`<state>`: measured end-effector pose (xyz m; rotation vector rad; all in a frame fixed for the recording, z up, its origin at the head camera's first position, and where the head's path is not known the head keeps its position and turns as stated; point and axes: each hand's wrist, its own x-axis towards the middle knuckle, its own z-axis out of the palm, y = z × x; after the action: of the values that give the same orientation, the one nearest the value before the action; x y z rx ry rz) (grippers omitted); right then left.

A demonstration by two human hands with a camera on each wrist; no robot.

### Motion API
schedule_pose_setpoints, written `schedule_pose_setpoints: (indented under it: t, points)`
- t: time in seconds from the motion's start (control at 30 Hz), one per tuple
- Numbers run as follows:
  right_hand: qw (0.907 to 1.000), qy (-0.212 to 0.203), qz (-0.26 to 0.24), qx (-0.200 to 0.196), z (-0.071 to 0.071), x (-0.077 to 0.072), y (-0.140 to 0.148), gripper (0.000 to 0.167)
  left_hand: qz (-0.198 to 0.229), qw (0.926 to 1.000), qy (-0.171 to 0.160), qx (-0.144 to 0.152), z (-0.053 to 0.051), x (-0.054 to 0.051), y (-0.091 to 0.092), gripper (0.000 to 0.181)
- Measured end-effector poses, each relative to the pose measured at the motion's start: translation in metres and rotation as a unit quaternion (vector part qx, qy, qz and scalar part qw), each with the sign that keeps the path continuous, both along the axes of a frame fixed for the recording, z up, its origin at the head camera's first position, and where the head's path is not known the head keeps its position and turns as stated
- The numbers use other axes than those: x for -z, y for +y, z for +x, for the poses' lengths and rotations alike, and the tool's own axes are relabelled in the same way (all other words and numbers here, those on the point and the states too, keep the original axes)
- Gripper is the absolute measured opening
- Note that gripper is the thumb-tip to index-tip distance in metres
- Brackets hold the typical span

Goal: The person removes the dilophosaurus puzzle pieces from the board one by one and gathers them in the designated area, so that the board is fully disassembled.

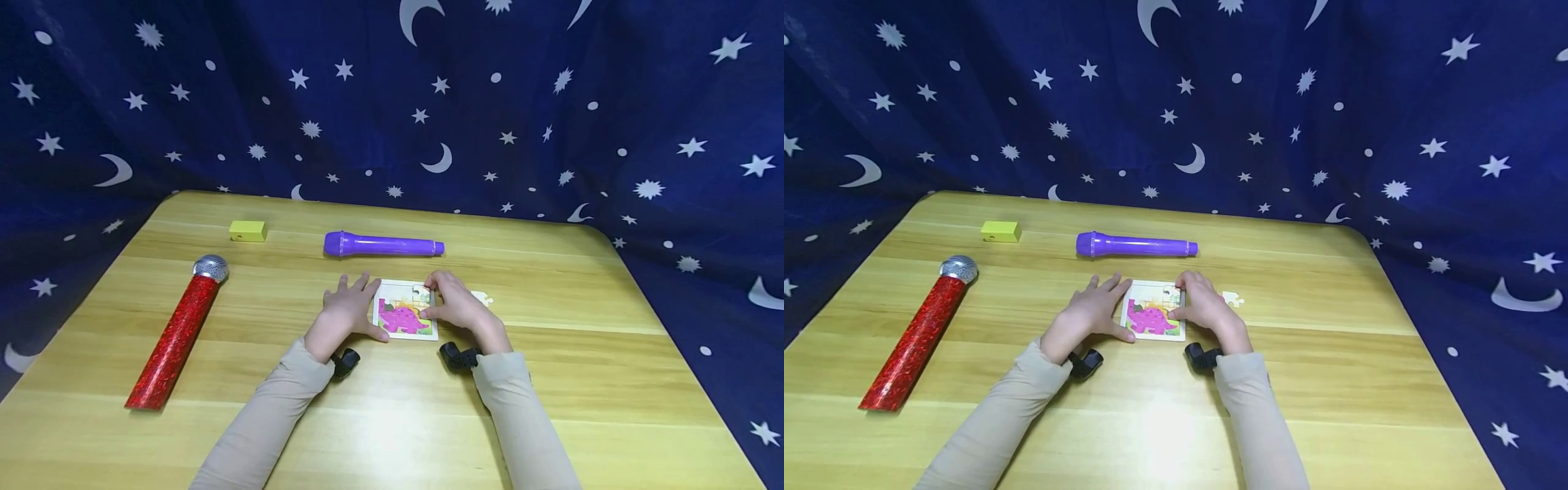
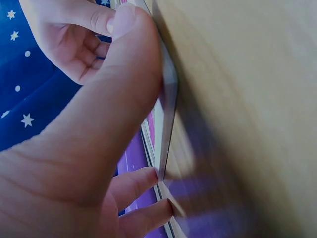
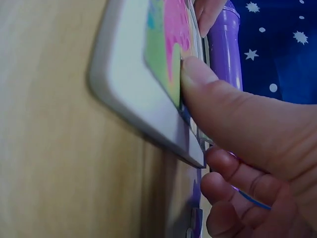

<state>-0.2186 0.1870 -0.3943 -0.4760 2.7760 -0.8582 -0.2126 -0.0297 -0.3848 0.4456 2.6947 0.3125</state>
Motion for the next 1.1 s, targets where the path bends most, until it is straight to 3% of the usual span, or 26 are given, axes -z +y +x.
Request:
schedule_pose_setpoints:
  t: [0.17, 0.37, 0.5, 0.57, 0.67, 0.8, 0.97, 1.1]
  points:
    - [0.9997, 0.009, -0.019, -0.013, 0.001, -0.001, 0.002, 0.049, 0.000, 1.0000, 0.003, 0.006, 0.000, 0.001, 0.002, 0.111]
    - [0.9983, 0.028, -0.050, -0.004, -0.002, 0.002, 0.007, 0.032, -0.002, 0.9999, 0.005, 0.011, 0.000, 0.000, 0.003, 0.112]
    - [0.9948, 0.008, -0.101, -0.005, -0.004, 0.005, 0.011, 0.030, 0.001, 0.9999, 0.004, 0.010, 0.001, 0.000, 0.002, 0.112]
    - [0.9881, -0.025, -0.151, -0.009, -0.006, 0.005, 0.018, 0.033, 0.003, 0.9999, 0.004, 0.011, 0.001, 0.001, 0.002, 0.112]
    - [0.9666, -0.097, -0.237, -0.006, -0.007, 0.003, 0.037, 0.039, 0.002, 0.9999, 0.002, 0.011, 0.000, 0.002, 0.001, 0.113]
    - [0.9463, -0.141, -0.289, 0.028, -0.003, -0.005, 0.073, 0.046, 0.003, 1.0000, 0.001, 0.008, 0.001, 0.002, -0.001, 0.113]
    - [0.9484, -0.112, -0.278, 0.103, 0.009, -0.011, 0.117, 0.046, 0.007, 0.9999, 0.002, 0.010, 0.001, 0.001, -0.002, 0.111]
    - [0.9582, -0.101, -0.229, 0.138, 0.017, -0.010, 0.137, 0.045, 0.008, 0.9999, 0.004, 0.014, 0.000, 0.002, -0.003, 0.111]
